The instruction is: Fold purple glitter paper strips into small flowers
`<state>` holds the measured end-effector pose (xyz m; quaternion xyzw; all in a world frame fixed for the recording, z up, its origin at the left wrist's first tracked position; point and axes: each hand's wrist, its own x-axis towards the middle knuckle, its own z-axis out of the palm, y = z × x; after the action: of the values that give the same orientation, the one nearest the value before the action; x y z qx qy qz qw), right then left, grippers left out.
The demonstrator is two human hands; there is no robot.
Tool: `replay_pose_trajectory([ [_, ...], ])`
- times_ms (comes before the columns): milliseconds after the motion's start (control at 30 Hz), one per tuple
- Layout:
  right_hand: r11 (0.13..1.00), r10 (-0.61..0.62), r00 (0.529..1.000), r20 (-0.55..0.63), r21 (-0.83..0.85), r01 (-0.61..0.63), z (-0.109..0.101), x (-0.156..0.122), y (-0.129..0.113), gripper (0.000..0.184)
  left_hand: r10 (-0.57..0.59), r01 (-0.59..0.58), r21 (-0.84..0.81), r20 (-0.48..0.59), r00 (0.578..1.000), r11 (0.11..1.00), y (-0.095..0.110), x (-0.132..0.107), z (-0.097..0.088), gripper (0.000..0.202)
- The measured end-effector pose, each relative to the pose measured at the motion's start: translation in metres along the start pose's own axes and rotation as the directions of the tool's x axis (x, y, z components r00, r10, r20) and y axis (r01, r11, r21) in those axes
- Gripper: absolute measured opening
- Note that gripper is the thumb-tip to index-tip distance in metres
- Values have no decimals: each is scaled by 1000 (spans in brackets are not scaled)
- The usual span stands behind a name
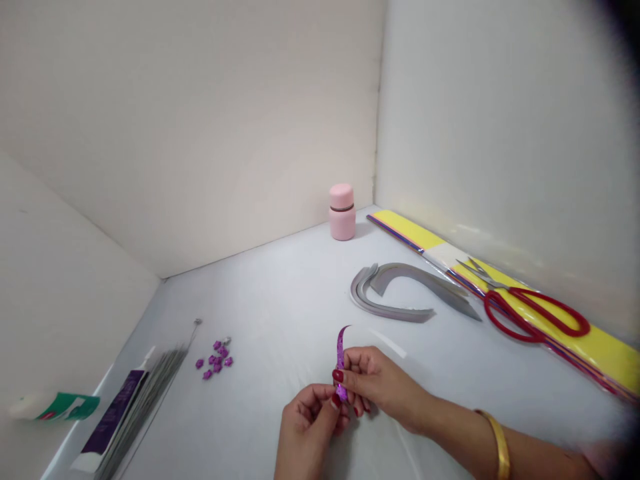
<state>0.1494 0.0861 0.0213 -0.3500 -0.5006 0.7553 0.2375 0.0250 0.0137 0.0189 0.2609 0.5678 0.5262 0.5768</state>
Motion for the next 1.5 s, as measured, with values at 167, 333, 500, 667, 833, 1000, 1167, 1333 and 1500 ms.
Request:
replay_pose_trajectory([
  [167, 995, 86, 995, 40, 52, -88, -1, 0, -1, 36, 34, -34, 43, 4, 999, 998, 1, 0, -2, 24],
  [333, 990, 121, 992, 46, 68, -124, 0, 0, -1, 33, 15, -16, 20, 20, 1000, 1000, -1, 0, -2, 24],
  [500, 990, 126, 991, 39, 60, -128, 1, -1, -4, 27, 153, -153, 32, 23, 988, 988, -2, -3, 1, 18],
  [667, 993, 109, 993, 40, 40, -111, 0, -1, -2, 18, 327, -307, 272, -30, 945, 912, -3, -7, 1, 10],
  [833, 994, 106, 993, 45, 24, -107, -2, 1, 1, 16, 465, -405, 462, -20, 885, 789, -4, -9, -1, 11],
  [1000, 995, 97, 994, 58, 11, -98, -1, 0, 0, 13, 470, -402, 407, -80, 879, 820, -7, -8, -1, 11],
  [1167, 998, 62, 996, 59, -5, -62, -1, 0, 1, 17, 236, -231, 53, -114, 965, 971, -8, -5, 0, 23],
  [1333, 998, -39, 999, 7, -43, 39, 1, 0, 5, 19, 130, -143, -119, -115, 985, 983, -3, -1, 1, 27],
  [1500, 988, -135, 990, -43, -82, 131, 3, -2, 3, 20, 22, -43, -178, -116, 993, 983, -3, 1, 1, 32],
])
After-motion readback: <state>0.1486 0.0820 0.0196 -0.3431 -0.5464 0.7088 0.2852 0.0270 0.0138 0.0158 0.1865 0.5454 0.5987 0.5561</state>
